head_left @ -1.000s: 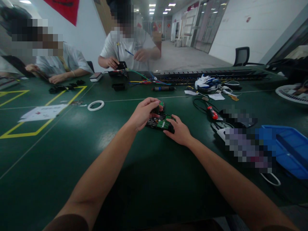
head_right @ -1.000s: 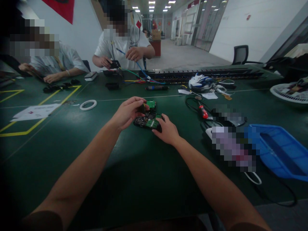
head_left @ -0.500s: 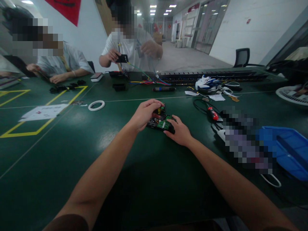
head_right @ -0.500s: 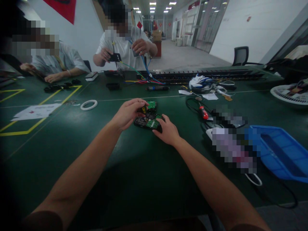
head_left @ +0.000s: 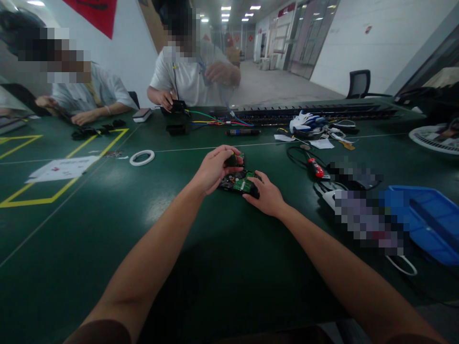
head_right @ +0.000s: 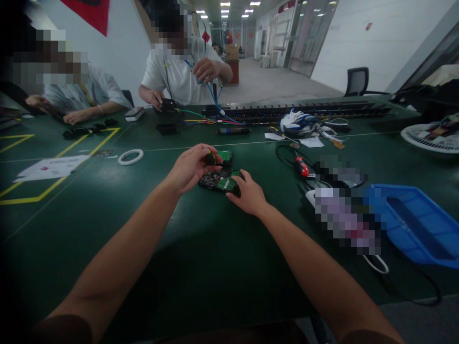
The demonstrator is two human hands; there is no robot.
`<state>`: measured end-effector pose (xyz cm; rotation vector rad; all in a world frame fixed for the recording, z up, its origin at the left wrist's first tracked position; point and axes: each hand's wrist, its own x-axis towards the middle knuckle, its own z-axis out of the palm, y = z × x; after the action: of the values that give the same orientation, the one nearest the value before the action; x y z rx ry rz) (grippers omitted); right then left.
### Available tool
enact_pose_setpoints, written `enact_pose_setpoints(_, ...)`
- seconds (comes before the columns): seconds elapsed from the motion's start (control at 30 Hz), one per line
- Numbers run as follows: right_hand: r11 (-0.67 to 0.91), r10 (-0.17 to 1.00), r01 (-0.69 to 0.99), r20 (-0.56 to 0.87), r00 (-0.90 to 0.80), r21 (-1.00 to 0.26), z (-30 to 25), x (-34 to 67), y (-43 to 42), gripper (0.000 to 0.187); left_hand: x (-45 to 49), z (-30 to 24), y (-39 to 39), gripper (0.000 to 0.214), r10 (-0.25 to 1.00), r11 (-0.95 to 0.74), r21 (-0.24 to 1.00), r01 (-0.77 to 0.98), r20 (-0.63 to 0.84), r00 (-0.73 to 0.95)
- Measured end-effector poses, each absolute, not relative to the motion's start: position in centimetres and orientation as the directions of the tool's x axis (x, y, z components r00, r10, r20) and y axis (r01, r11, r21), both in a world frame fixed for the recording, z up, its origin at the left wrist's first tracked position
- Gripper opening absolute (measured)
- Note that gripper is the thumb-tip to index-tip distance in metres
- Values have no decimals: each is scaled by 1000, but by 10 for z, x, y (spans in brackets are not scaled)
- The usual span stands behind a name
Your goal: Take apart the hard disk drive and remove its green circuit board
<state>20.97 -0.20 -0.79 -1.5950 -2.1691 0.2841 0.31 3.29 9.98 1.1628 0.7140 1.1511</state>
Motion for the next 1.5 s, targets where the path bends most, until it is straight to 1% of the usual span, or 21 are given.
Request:
enact_pose_setpoints(0.17, 327, 940, 854, 229, -251, -405, -8, 209, -2, 66, 5, 96, 31, 11, 935, -58, 958, -282, 152, 321)
enact_pose_setpoints(0.37, 324, 942, 849, 229, -247, -417, -9, 209, -2, 66, 3, 97, 32, 16, 947, -143, 979, -144, 178, 269)
enact_pose_setpoints(0.47, 321, 943, 846, 227, -244, -426, -9, 210, -3, 67, 1, 97, 33, 17, 947, -158, 981, -112, 183, 264)
enact_pose_setpoints(0.57, 314, 946, 844, 219, -239, -435, -8, 209, -3, 67, 0, 97, 33, 16, 942, -133, 981, -140, 169, 289)
enact_pose_setpoints(0.67, 317, 945, 842, 217, -243, -437, -8, 209, -3, 67, 0, 97, 33, 15, 942, -79, 975, -208, 141, 306)
enact_pose_setpoints(0.77, 313, 946, 844, 216, -240, -436, -8, 209, -3, 67, 1, 96, 33, 14, 951, -43, 967, -252, 117, 285)
enact_pose_setpoints(1.0, 313, 946, 860, 213, -244, -404, -7, 210, -4, 66, -1, 100, 33, 10, 961, -51, 971, -233, 111, 252)
enact_pose_setpoints(1.17, 318, 944, 862, 219, -248, -395, -7, 209, -4, 66, -2, 102, 33, 14, 957, -77, 979, -191, 127, 262)
enact_pose_setpoints(1.37, 318, 944, 857, 219, -247, -406, -8, 209, -3, 66, 1, 103, 31, 13, 957, -27, 966, -258, 100, 274)
enact_pose_setpoints(1.5, 317, 945, 856, 216, -247, -407, -8, 209, -2, 66, 2, 100, 33, 11, 958, -31, 957, -289, 110, 263)
